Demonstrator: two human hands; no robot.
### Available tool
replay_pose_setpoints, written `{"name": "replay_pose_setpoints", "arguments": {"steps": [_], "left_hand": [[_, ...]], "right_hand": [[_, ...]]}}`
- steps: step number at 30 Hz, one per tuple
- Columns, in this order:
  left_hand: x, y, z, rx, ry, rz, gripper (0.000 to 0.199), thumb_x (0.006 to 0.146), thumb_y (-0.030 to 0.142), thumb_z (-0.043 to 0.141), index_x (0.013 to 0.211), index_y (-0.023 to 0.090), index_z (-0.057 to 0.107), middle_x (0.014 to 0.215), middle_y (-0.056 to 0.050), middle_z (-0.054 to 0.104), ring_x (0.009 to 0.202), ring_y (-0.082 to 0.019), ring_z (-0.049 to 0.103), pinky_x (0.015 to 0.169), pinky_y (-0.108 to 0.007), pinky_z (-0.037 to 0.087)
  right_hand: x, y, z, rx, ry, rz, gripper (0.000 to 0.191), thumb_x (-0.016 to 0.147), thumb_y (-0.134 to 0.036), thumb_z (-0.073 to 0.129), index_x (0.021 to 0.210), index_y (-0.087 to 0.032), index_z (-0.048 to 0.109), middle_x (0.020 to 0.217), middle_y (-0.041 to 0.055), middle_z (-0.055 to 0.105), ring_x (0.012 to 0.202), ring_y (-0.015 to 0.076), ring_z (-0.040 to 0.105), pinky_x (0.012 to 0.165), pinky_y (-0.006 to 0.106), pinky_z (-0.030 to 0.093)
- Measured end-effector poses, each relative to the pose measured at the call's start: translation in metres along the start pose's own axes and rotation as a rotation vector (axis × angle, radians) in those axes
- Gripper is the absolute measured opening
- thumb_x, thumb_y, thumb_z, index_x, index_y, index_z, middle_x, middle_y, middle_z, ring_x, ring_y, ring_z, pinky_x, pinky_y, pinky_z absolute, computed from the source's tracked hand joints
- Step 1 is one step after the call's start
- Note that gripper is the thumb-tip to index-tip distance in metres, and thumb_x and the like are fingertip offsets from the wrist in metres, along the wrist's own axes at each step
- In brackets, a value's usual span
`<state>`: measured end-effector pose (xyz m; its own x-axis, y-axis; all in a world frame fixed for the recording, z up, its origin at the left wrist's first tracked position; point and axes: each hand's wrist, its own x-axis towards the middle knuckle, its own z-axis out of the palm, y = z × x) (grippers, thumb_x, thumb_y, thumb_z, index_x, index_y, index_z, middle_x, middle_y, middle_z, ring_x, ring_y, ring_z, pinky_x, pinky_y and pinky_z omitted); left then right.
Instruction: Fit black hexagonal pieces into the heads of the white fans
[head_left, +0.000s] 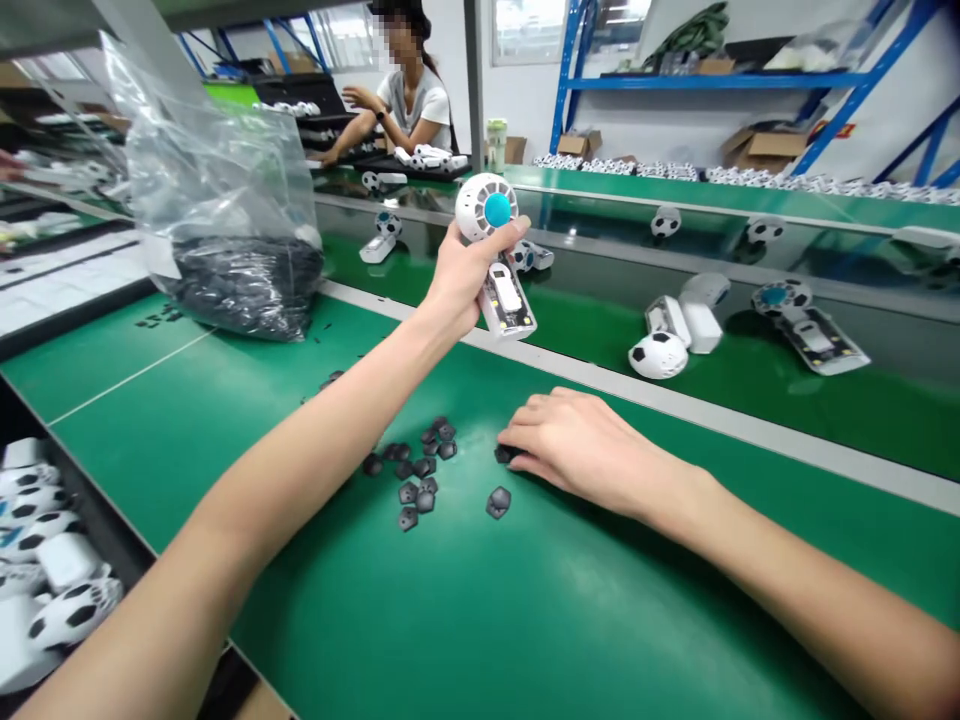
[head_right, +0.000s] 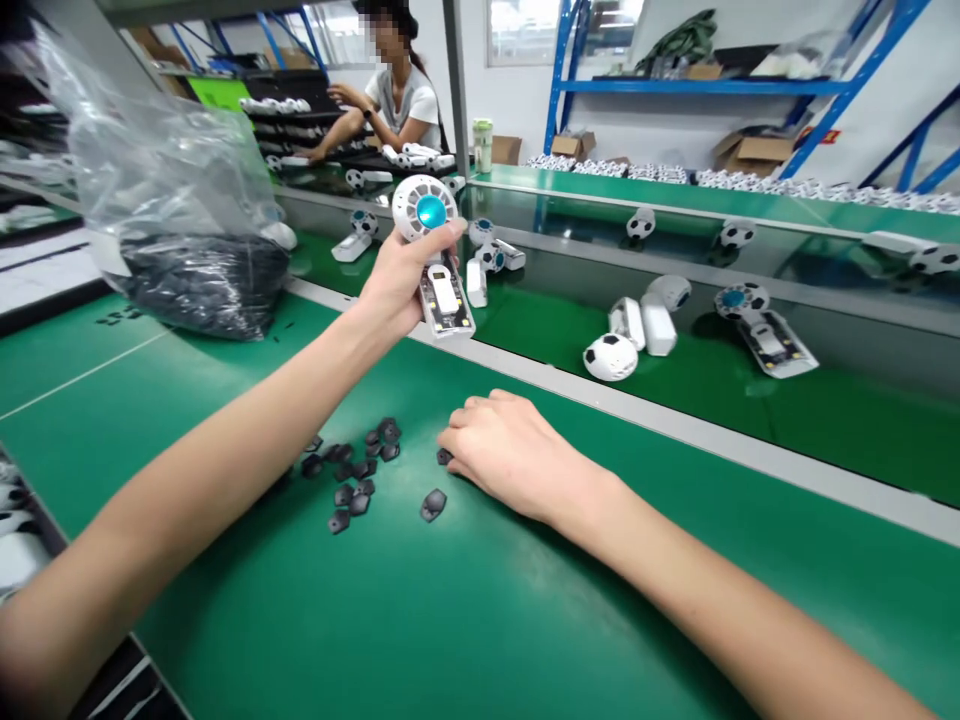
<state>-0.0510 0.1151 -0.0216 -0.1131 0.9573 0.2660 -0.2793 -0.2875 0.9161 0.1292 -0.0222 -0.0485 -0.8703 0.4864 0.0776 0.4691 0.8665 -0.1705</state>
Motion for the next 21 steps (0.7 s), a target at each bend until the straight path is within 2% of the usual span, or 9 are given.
{"name": "replay_pose_setpoints", "arguments": {"steps": [2, 6, 8, 10, 12, 14, 17, 21], "left_hand": [[-0.009, 0.009, -0.005, -0.021, 0.026, -0.047, 0.060, 0.067, 0.047, 0.104, 0.098, 0.021, 0.060, 0.084, -0.002, 0.066, 0.082, -0.020, 0.069, 0.072, -0.034, 0.060], [-0.022, 0.016, -0.009, -0.106, -0.001, -0.140, 0.057, 0.078, 0.064, 0.092, 0.098, 0.019, 0.063, 0.079, -0.002, 0.061, 0.078, -0.020, 0.070, 0.069, -0.031, 0.057], [-0.026, 0.017, -0.009, -0.111, -0.021, -0.167, 0.056, 0.078, 0.067, 0.090, 0.093, 0.019, 0.064, 0.076, -0.002, 0.061, 0.070, -0.017, 0.066, 0.063, -0.028, 0.054], [-0.031, 0.019, -0.008, -0.072, -0.033, -0.165, 0.053, 0.075, 0.061, 0.092, 0.089, 0.018, 0.064, 0.079, -0.003, 0.066, 0.067, -0.015, 0.063, 0.059, -0.026, 0.051], [-0.037, 0.024, -0.005, -0.012, -0.052, -0.139, 0.051, 0.071, 0.052, 0.096, 0.092, 0.017, 0.066, 0.085, -0.004, 0.071, 0.068, -0.014, 0.065, 0.059, -0.025, 0.052], [-0.043, 0.029, -0.002, 0.040, -0.068, -0.109, 0.055, 0.067, 0.047, 0.098, 0.099, 0.017, 0.064, 0.085, -0.004, 0.073, 0.067, -0.014, 0.066, 0.059, -0.025, 0.053], [-0.054, 0.037, 0.006, 0.060, -0.091, -0.089, 0.067, 0.069, 0.054, 0.098, 0.111, 0.022, 0.059, 0.078, 0.001, 0.071, 0.059, -0.014, 0.063, 0.058, -0.028, 0.055], [-0.068, 0.040, 0.018, -0.017, -0.128, -0.148, 0.058, 0.081, 0.068, 0.087, 0.103, 0.022, 0.061, 0.077, -0.001, 0.068, 0.064, -0.014, 0.065, 0.063, -0.027, 0.057]], "right_hand": [[0.000, -0.002, 0.003, -0.129, -0.001, -0.083, 0.011, 0.106, -0.015, 0.070, 0.101, -0.016, 0.079, 0.101, 0.0092, 0.080, 0.097, 0.0257, 0.073, 0.077, 0.037, 0.041], [0.004, -0.008, 0.012, -0.356, 0.023, -0.206, 0.022, 0.107, -0.004, 0.058, 0.097, -0.014, 0.076, 0.093, 0.0089, 0.077, 0.087, 0.0241, 0.070, 0.072, 0.038, 0.038], [0.007, -0.011, 0.017, -0.389, 0.058, -0.195, 0.021, 0.105, -0.003, 0.060, 0.093, -0.015, 0.074, 0.088, 0.0076, 0.075, 0.084, 0.0235, 0.070, 0.071, 0.038, 0.038], [0.009, -0.012, 0.020, -0.367, 0.088, -0.158, 0.019, 0.103, -0.006, 0.065, 0.090, -0.016, 0.073, 0.085, 0.0061, 0.074, 0.081, 0.0228, 0.071, 0.070, 0.038, 0.039], [0.009, -0.010, 0.021, -0.286, 0.121, -0.110, 0.020, 0.105, -0.011, 0.066, 0.087, -0.017, 0.074, 0.084, 0.0046, 0.075, 0.077, 0.0213, 0.071, 0.068, 0.038, 0.039], [0.006, -0.007, 0.016, -0.131, 0.207, -0.064, 0.020, 0.108, -0.016, 0.065, 0.092, -0.018, 0.077, 0.086, 0.0035, 0.078, 0.076, 0.0196, 0.072, 0.067, 0.036, 0.042], [-0.002, -0.001, -0.002, 0.188, 0.465, -0.017, 0.017, 0.107, -0.018, 0.065, 0.102, -0.019, 0.081, 0.093, 0.0026, 0.083, 0.079, 0.0176, 0.076, 0.072, 0.032, 0.051], [-0.012, 0.003, -0.037, 0.521, 0.815, 0.143, 0.012, 0.098, -0.013, 0.074, 0.094, -0.019, 0.084, 0.090, 0.0004, 0.086, 0.075, 0.0149, 0.078, 0.068, 0.025, 0.057]]}}
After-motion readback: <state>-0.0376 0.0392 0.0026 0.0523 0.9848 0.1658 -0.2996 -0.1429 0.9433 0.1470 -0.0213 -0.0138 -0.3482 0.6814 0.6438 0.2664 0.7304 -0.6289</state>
